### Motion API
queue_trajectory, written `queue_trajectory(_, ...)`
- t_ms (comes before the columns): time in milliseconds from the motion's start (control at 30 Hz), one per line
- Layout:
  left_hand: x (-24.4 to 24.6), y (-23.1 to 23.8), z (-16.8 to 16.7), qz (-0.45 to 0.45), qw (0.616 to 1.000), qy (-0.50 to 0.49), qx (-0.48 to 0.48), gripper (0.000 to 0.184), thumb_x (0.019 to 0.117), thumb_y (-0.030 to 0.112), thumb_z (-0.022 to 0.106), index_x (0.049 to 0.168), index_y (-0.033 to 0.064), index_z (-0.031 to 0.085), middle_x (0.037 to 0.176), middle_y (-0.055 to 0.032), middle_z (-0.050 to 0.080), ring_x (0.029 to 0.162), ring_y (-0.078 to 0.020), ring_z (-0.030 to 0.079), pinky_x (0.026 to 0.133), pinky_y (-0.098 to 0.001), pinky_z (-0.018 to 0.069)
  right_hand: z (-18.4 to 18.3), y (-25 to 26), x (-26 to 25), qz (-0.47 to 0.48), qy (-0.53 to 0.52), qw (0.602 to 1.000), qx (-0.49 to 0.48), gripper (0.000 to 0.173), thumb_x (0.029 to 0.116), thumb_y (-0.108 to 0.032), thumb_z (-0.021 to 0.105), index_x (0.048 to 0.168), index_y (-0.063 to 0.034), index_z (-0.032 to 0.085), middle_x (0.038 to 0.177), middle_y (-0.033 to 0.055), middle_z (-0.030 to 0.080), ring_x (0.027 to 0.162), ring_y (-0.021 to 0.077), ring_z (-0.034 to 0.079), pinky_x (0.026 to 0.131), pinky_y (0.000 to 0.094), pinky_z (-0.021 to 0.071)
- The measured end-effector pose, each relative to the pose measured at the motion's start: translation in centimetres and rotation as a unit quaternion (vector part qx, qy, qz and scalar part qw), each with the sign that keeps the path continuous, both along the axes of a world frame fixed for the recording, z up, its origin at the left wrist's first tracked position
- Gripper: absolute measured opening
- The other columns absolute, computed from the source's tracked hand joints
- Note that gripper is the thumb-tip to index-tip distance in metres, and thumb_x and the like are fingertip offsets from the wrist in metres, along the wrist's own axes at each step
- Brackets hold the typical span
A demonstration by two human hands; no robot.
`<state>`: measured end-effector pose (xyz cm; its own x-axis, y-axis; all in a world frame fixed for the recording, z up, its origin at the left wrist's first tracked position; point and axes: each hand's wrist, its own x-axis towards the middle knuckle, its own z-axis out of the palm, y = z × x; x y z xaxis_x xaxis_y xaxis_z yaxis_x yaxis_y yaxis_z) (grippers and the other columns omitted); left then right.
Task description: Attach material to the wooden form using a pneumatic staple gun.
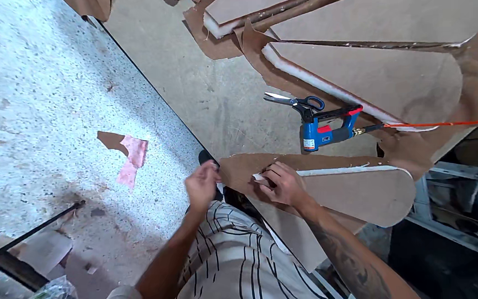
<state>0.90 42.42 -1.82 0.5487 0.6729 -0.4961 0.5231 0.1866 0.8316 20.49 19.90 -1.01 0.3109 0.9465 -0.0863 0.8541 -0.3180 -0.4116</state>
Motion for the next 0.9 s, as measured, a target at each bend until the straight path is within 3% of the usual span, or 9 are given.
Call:
queue_trajectory(100,-3.9,6.1,0.2,-0.014,0.985,0.129,0.114,0.035,0.0989,0.042,0.069,0.102,0.0074,0.075,0.073,-0.0037,0.073,0.055,-0.0153,0.067,0.054,-0.0396,0.0601,0.1,0.3,0.2,-0.001,0.01,1.0,-0.007,0.037,0.0879,-0.048,0.066,0.092,-0.0116,0.073,0.095,0.0062,0.07,0.097,0.0241,0.067,0.086,0.0434,0.0576)
queue_trajectory(133,-5.0,7.2,-0.2,-0.056,0.969,0.148,0.192,0.031,0.0979,0.039,0.071,0.102,0.0092,0.076,0.079,-0.0037,0.073,0.063,-0.0163,0.068,0.06,-0.0417,0.059,0.1,0.3,0.1,-0.001,0.008,1.0,-0.006,0.037,0.0877,-0.047,0.066,0.091,-0.0118,0.073,0.095,0.006,0.069,0.096,0.0238,0.067,0.085,0.0431,0.0576)
queue_trajectory(200,-5.2,7.6,0.3,-0.205,0.942,0.113,0.242,0.043,0.0952,0.014,0.072,0.136,0.0085,0.062,0.128,-0.0142,0.065,0.115,-0.0305,0.065,0.097,-0.053,0.0559,0.1,0.3,0.1,-0.001,0.003,1.0,-0.011,0.036,0.0874,-0.047,0.066,0.091,-0.012,0.073,0.095,0.0055,0.069,0.096,0.0232,0.067,0.084,0.0424,0.0575)
queue_trajectory(233,-4.1,6.7,0.6,-0.269,0.926,0.067,0.255,0.053,0.0919,0.007,0.073,0.143,0.0098,0.058,0.139,-0.0182,0.059,0.126,-0.0366,0.058,0.104,-0.0563,0.0504,0.2,0.3,0.1,-0.001,0.0,1.0,-0.015,0.036,0.0871,-0.047,0.066,0.092,-0.0124,0.073,0.096,0.0052,0.07,0.096,0.0226,0.067,0.084,0.042,0.0577)
queue_trajectory(367,2.2,-0.4,-0.6,-0.426,0.851,-0.083,0.296,0.029,0.1045,0.027,0.06,0.13,0.0178,0.069,0.126,-0.0059,0.067,0.122,-0.023,0.062,0.104,-0.042,0.0532,0.2,0.3,0.2,0.0,0.0,1.0,-0.014,0.034,0.0868,-0.046,0.066,0.093,-0.0127,0.074,0.095,0.0046,0.07,0.095,0.0221,0.067,0.083,0.0415,0.058)
queue_trajectory(633,6.4,-4.1,-4.6,-0.463,0.781,-0.156,0.388,0.018,0.0994,0.009,0.058,0.106,0.0144,0.074,0.113,-0.0008,0.07,0.115,-0.0199,0.062,0.112,-0.0442,0.0412,0.1,0.2,0.1,-0.012,-0.004,1.0,-0.007,0.034,0.0849,-0.046,0.068,0.095,-0.0137,0.074,0.094,0.0034,0.069,0.093,0.0202,0.066,0.08,0.0395,0.0578)
queue_trajectory(733,4.2,-3.7,-3.6,-0.398,0.818,-0.119,0.398,0.018,0.1021,0.017,0.058,0.103,0.0167,0.075,0.106,-0.0011,0.072,0.11,-0.0201,0.065,0.109,-0.0437,0.0459,0.2,0.3,0.1,-0.011,-0.004,1.0,-0.005,0.035,0.0847,-0.047,0.07,0.092,-0.0131,0.074,0.094,0.0037,0.069,0.093,0.0203,0.066,0.08,0.0391,0.0578)
queue_trajectory(800,1.9,-1.0,-2.6,-0.307,0.89,-0.055,0.332,0.021,0.103,0.021,0.057,0.104,0.015,0.077,0.108,-0.0039,0.075,0.107,-0.0216,0.069,0.099,-0.0453,0.0537,0.2,0.3,0.1,-0.012,-0.005,1.0,-0.006,0.036,0.0842,-0.047,0.069,0.092,-0.0128,0.074,0.094,0.0038,0.07,0.093,0.0207,0.067,0.08,0.0394,0.0582)
queue_trajectory(900,-2.8,6.6,-1.8,-0.048,0.999,-0.002,0.015,0.025,0.1075,0.016,0.05,0.112,0.0003,0.07,0.089,-0.0039,0.074,0.075,-0.0132,0.07,0.072,-0.0363,0.0623,0.2,0.2,0.1,-0.009,-0.001,1.0,-0.01,0.037,0.0854,-0.048,0.067,0.091,-0.0126,0.074,0.093,0.0046,0.069,0.092,0.0216,0.066,0.08,0.0403,0.0571)
